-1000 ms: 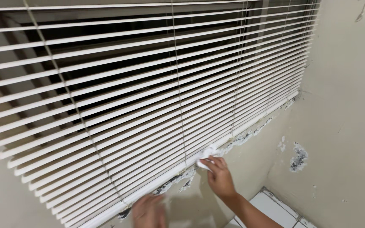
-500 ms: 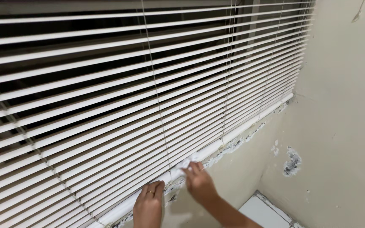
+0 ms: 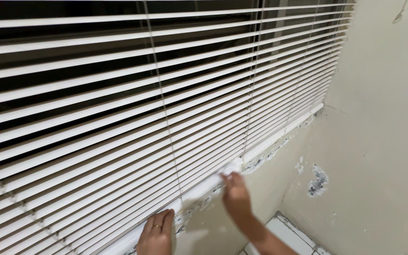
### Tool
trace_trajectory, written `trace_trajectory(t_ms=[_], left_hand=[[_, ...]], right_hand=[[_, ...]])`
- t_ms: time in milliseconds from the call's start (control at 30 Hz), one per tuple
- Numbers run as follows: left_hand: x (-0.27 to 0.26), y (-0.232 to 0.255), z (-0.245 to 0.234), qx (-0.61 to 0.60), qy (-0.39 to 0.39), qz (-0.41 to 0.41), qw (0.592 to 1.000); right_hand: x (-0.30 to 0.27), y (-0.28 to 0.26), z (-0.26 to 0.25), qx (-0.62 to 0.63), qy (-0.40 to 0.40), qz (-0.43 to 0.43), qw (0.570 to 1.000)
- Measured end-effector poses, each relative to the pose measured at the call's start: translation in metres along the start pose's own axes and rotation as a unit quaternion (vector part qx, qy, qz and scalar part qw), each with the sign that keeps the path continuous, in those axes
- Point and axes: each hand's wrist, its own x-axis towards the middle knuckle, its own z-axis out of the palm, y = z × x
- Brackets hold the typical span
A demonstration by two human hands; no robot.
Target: The person cleans white horizontal window blinds using a white cloth. They wipe the bottom rail and then systematically clean the slats from left to right, moving upward across the blinds.
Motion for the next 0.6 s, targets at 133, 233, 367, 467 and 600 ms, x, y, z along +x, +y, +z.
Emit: trace_trajectory(t_ms=[133,233,367,467,600], left_hand=[[-0.005,-0.002,0.009,0.002,-0.02,0.004,1.0],[-0.008,-0.012,0.018,-0.005,-0.039,0.023,0.999],[-0.009,-0.018,0.026,-0.013,-0.077,0.027,0.997],[-0.008,-0.013,0.02,-0.001,-0.145,-0.016,0.989],[-0.004,-0.007,0.007,-0.006,-0.137,-0.033,0.99]], right_hand=[[-0.028,-0.06,-0.004,0.119,-0.049,-0.093,0.987],[-0.024,-0.077,-0.025,0.173,-0.105,-0.146,0.968],[0.005,-0.047,-0.017,0.147,-0.168,-0.087,0.971],[0.026,-0.005,-0.012,0.058,-0.098,-0.046,0.992],[0.048,0.031,-0.024,0.033,-0.136,0.051,0.989]])
